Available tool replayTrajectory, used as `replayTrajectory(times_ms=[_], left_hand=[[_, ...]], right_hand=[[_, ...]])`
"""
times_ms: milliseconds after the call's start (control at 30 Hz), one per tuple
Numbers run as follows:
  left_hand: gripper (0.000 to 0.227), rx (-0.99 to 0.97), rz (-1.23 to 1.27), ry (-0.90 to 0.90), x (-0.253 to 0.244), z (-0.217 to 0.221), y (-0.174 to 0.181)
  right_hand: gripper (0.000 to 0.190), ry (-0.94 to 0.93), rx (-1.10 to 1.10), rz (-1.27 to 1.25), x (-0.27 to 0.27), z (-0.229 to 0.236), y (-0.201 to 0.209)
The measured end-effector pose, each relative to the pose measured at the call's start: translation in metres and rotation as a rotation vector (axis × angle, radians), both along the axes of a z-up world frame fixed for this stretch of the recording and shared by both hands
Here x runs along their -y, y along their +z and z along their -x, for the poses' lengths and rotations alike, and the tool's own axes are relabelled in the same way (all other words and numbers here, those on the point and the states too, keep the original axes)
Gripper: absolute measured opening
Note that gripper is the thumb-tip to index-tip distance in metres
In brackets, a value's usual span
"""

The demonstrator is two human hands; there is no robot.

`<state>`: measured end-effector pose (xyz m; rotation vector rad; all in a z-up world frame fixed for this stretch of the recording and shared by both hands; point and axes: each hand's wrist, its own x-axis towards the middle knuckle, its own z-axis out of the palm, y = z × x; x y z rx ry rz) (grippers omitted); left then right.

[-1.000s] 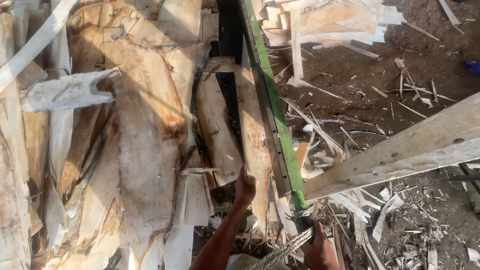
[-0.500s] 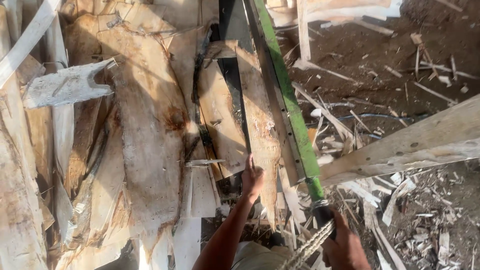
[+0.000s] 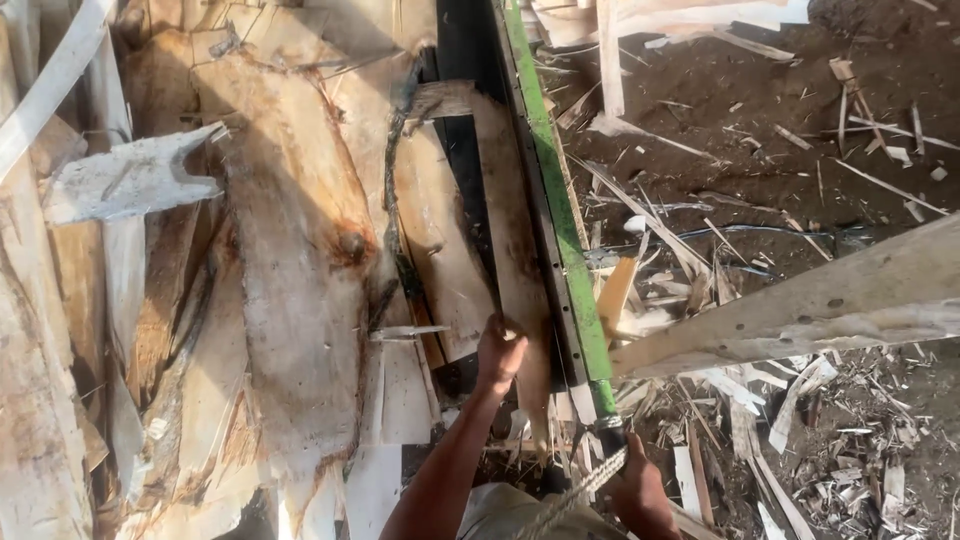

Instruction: Feeding thin wood slabs into a mechanical slicing machine to cut them into strips.

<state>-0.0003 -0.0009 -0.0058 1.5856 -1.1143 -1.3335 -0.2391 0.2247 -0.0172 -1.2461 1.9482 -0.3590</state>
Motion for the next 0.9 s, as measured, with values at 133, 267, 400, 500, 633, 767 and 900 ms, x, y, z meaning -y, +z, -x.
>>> replayTrajectory(times_ms=[133,267,400,500,633,767,900], left_hand=[[0.062,-0.096,0.128,-0.025,0.045,-0.007,-0.008],[0.036,-0.837,0.754,-0.153,0.097,-0.009,-0.098],[0.020,-0.227,0.736,-0.068,0.092,-0.017,-0.070],[0.020,-0.448,0.583,0.250,0.061,-0.021,-0.031],[0.046,-0.335,-0.012,0.447,0.041,-0.071,0.139],[0.048,-0.404,-0.066,0.443,0.054,-0.130,0.085],[0.032,-0.413,-0.003,0.570,0.032,-0.111,0.086]], right_hand=[[0.054,-0.107,-0.009,0.043,0.004,0.002,0.027],[0.070,-0.090,-0.041,0.037,0.010,0.007,0.034],[0.065,-0.119,0.015,-0.165,0.021,0.003,0.050],[0.059,-0.161,0.132,-0.157,0.018,-0.001,0.072],[0.064,-0.154,0.067,-0.212,0.027,-0.014,0.153],[0.062,-0.248,0.125,-0.269,0.035,-0.036,0.212],[0.060,-0.282,0.115,-0.257,0.037,-0.047,0.221]])
